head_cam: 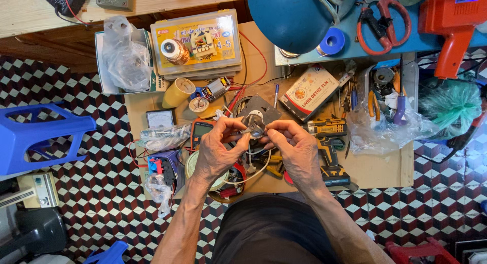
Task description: The person uses an angle grinder to smooth the edges of a small metal component. They then use pliers to strip the insulation from a wire and attach it to the component. The person continues to assemble the component with other small parts.
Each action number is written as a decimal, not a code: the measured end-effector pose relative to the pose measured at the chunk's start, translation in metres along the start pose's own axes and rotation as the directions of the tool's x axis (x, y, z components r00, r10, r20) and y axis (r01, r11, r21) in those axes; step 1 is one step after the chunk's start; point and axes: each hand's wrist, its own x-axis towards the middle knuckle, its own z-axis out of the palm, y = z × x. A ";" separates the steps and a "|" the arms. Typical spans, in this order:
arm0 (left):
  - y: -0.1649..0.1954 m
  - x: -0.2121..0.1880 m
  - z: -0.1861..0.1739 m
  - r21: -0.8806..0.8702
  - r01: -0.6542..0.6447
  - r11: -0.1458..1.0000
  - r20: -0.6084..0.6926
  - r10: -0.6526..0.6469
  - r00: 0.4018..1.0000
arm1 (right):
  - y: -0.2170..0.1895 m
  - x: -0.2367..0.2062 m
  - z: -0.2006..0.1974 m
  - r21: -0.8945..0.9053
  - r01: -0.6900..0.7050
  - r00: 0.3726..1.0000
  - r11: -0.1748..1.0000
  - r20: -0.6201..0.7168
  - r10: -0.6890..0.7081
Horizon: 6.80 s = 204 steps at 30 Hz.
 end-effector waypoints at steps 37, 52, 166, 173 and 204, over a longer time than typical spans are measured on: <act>0.008 0.007 -0.013 -0.070 -0.140 0.988 -0.042 0.137 0.990 | -0.020 0.006 0.011 0.052 -0.019 1.000 0.998 0.013 0.018; 0.011 0.006 -0.014 -0.051 -0.164 0.985 -0.030 0.163 0.986 | -0.031 0.007 0.013 -0.030 -0.020 1.000 0.999 0.024 0.021; 0.006 -0.023 0.028 -0.584 0.035 0.811 -0.113 -0.123 0.986 | -0.024 0.029 0.029 -0.116 -0.148 0.988 0.982 -0.069 0.141; -0.003 -0.005 0.029 -0.536 -0.012 0.844 -0.143 -0.077 0.987 | -0.012 0.037 0.028 -0.093 -0.133 0.989 0.987 -0.080 0.126; -0.017 -0.019 0.025 -0.792 -0.007 0.611 -0.019 -0.013 1.000 | -0.015 0.019 0.040 0.043 -0.099 0.991 0.994 -0.089 0.102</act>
